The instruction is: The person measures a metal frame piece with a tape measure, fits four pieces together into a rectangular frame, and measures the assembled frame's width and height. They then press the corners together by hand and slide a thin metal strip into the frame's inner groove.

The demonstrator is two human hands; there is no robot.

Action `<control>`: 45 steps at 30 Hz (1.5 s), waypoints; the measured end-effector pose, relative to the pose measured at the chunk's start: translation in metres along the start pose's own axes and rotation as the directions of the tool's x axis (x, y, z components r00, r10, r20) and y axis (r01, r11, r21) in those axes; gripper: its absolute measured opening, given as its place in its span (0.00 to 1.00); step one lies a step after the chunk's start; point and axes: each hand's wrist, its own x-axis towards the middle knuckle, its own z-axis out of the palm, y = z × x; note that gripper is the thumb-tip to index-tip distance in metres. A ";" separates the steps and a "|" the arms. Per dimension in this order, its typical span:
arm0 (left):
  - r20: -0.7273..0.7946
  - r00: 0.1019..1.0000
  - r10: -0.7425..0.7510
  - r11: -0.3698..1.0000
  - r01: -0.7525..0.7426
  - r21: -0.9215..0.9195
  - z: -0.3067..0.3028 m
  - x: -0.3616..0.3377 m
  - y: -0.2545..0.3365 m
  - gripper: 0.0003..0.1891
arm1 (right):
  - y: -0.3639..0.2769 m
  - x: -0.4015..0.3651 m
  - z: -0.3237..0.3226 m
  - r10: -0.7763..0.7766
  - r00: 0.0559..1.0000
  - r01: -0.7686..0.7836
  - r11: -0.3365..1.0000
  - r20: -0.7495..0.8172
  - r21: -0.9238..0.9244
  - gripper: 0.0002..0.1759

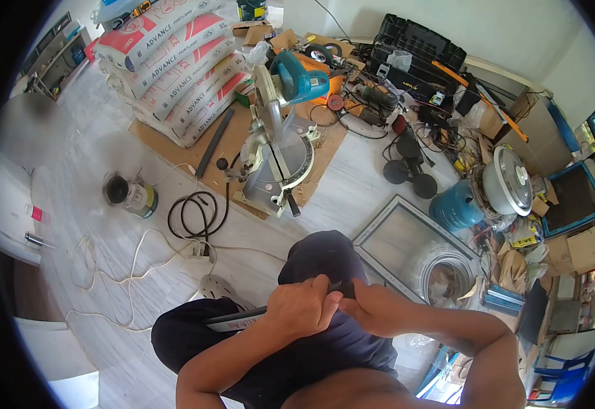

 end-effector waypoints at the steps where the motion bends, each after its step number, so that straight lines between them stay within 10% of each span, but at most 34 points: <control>1: -0.005 1.000 -0.006 1.000 0.006 0.016 -0.003 0.000 0.000 0.16 | -0.002 0.001 -0.001 0.002 1.000 -0.002 1.000 0.001 0.001 0.23; 22: -0.018 0.997 -0.073 0.993 0.074 0.093 -0.005 -0.003 -0.001 0.18 | -0.008 0.006 0.002 -0.149 0.982 0.166 0.974 0.112 -0.157 0.27; 24: -0.141 0.990 -0.007 0.998 0.015 0.056 -0.013 0.006 -0.003 0.20 | 0.001 0.005 -0.022 -0.313 0.924 0.320 0.948 0.220 0.005 0.27; 26: -0.282 0.959 -0.036 0.994 0.063 0.089 -0.029 0.003 -0.019 0.22 | 0.076 0.031 -0.023 -0.315 0.945 0.196 0.762 0.088 0.617 0.28; 28: -0.373 0.915 -0.155 0.984 0.178 0.029 -0.063 -0.004 -0.016 0.28 | 0.174 0.054 -0.014 0.067 0.899 0.130 0.902 -0.432 0.411 0.29; 29: -0.471 0.871 -0.139 0.990 0.133 -0.048 -0.075 0.000 -0.015 0.27 | 0.247 0.064 0.009 0.112 0.721 -0.184 0.982 -0.684 -0.033 0.29; 31: -0.607 0.777 -0.167 0.986 0.125 -0.112 -0.099 -0.003 -0.018 0.28 | 0.413 0.080 0.055 0.418 0.816 -0.543 0.791 -0.399 -0.281 0.27; 33: -0.772 0.614 -0.166 0.986 0.129 -0.109 -0.107 -0.007 -0.014 0.30 | 0.426 0.014 0.079 0.661 0.587 -0.741 0.671 -0.467 0.018 0.28; 37: -0.890 0.435 -0.139 0.988 0.118 -0.097 -0.127 -0.032 -0.047 0.33 | 0.429 -0.008 0.104 0.653 0.611 -0.780 0.592 -0.448 -0.202 0.32; 43: -0.887 0.454 -0.082 0.990 0.140 -0.020 -0.131 -0.056 -0.055 0.31 | 0.438 0.011 0.111 0.697 0.610 -0.783 0.603 -0.378 -0.151 0.34; 45: -0.886 0.452 -0.103 0.988 -0.055 -0.143 -0.128 -0.053 -0.053 0.31 | 0.411 0.005 0.092 0.597 0.778 -0.628 0.753 -0.198 -0.197 0.36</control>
